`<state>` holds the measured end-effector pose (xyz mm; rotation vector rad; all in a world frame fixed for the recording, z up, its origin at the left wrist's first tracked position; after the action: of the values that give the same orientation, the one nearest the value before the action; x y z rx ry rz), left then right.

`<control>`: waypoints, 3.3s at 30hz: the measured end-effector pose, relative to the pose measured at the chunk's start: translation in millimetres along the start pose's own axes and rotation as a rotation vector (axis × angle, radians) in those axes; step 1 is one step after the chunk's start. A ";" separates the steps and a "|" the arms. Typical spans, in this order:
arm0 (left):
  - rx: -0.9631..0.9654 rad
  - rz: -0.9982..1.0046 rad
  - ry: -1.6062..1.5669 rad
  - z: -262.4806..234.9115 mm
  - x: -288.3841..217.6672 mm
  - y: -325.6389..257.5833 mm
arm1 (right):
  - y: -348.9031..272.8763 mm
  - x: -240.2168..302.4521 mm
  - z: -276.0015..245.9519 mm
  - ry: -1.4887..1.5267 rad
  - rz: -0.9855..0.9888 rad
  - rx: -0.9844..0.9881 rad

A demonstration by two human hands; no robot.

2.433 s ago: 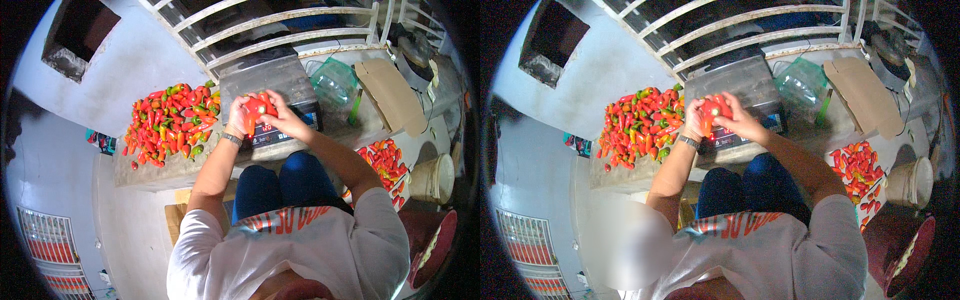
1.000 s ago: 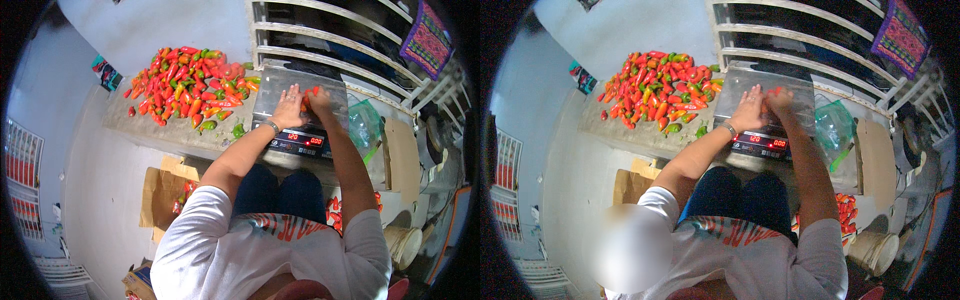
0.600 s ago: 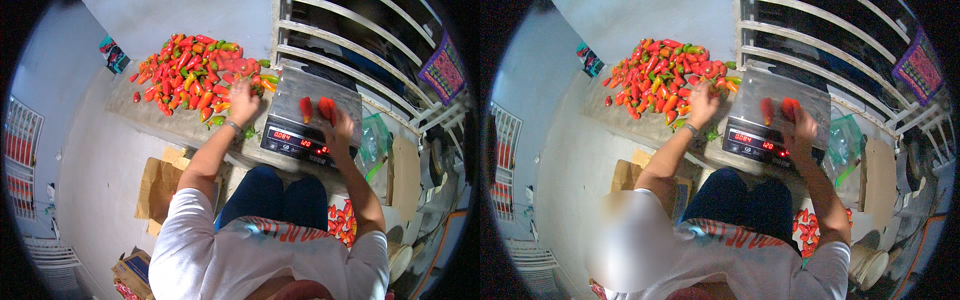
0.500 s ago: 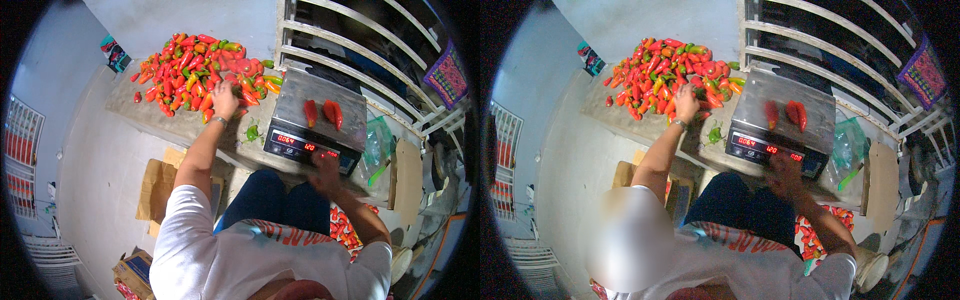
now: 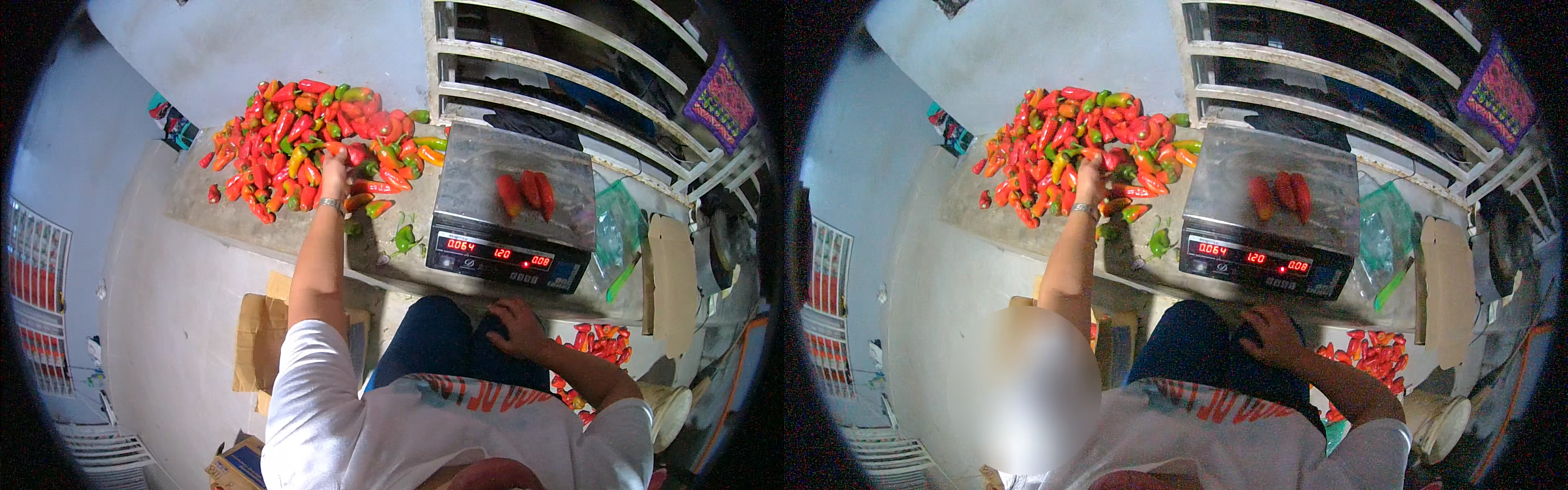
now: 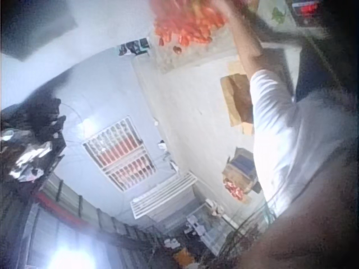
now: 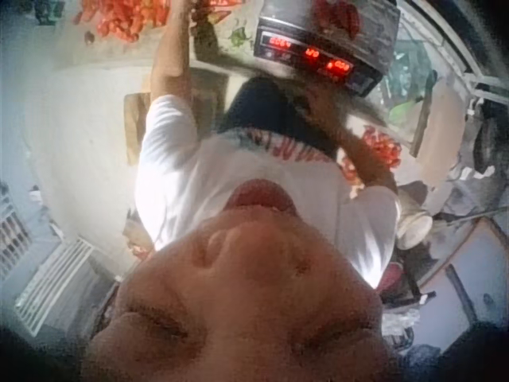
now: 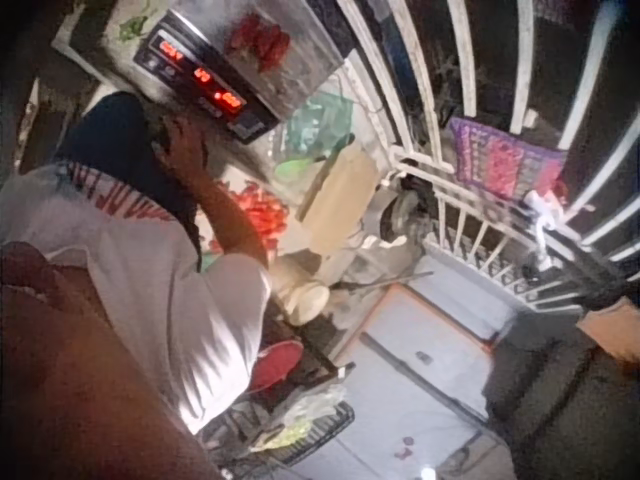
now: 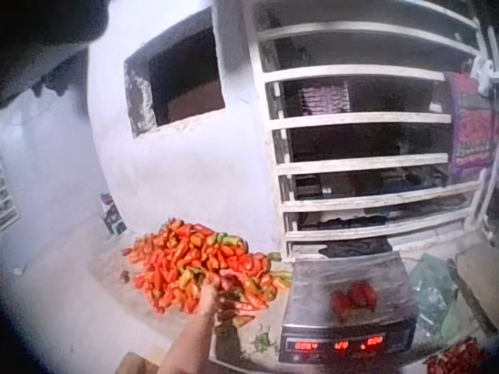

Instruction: The person weighs red and green peppers on a digital scale, places them into clear plastic bags, ties the bags, and sets them aside. The process repeats with multiple batches of peppers.

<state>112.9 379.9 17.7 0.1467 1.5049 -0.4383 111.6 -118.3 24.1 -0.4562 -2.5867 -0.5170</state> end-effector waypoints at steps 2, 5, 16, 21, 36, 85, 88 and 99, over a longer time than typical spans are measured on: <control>0.277 -0.383 -0.562 18.7 -17.0 -26.2 | -2.4 -2.2 0.7 -0.011 0.030 -0.012; 0.498 -0.492 -0.607 39.5 -29.7 -57.8 | -3.7 -4.9 3.5 0.025 0.116 0.027; 0.589 -0.163 0.026 132.9 -58.7 -178.9 | -4.4 -4.5 -3.2 0.061 0.082 -0.166; 0.521 0.351 0.459 184.5 -57.5 -202.3 | -8.9 -10.3 0.5 0.076 0.037 -0.247; 0.245 0.974 0.660 176.3 -58.0 -217.1 | -6.1 -11.1 0.1 0.124 0.151 -0.149; 0.928 -0.325 -0.027 77.8 13.0 -385.9 | -125.1 -143.7 -114.0 0.208 0.925 -1.156; 1.019 -0.279 0.098 90.6 11.6 -396.1 | -136.5 -113.5 -91.6 0.447 0.737 -0.925; 1.122 -0.055 0.180 94.9 13.9 -430.3 | -72.5 35.0 -111.9 0.089 0.443 -0.307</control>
<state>42.9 -50.0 86.0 1.0408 1.2773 -1.3049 94.8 -221.9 113.4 -1.0518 -2.2281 -0.7523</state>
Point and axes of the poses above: each hand's wrist, its own y-axis towards the middle knuckle, its own z-axis out of the palm, x = y × z, the point moved 2 cm from there along y, towards the middle knuckle, and after that the axes turned 14 degrees about -x, right-handed, at the moved point
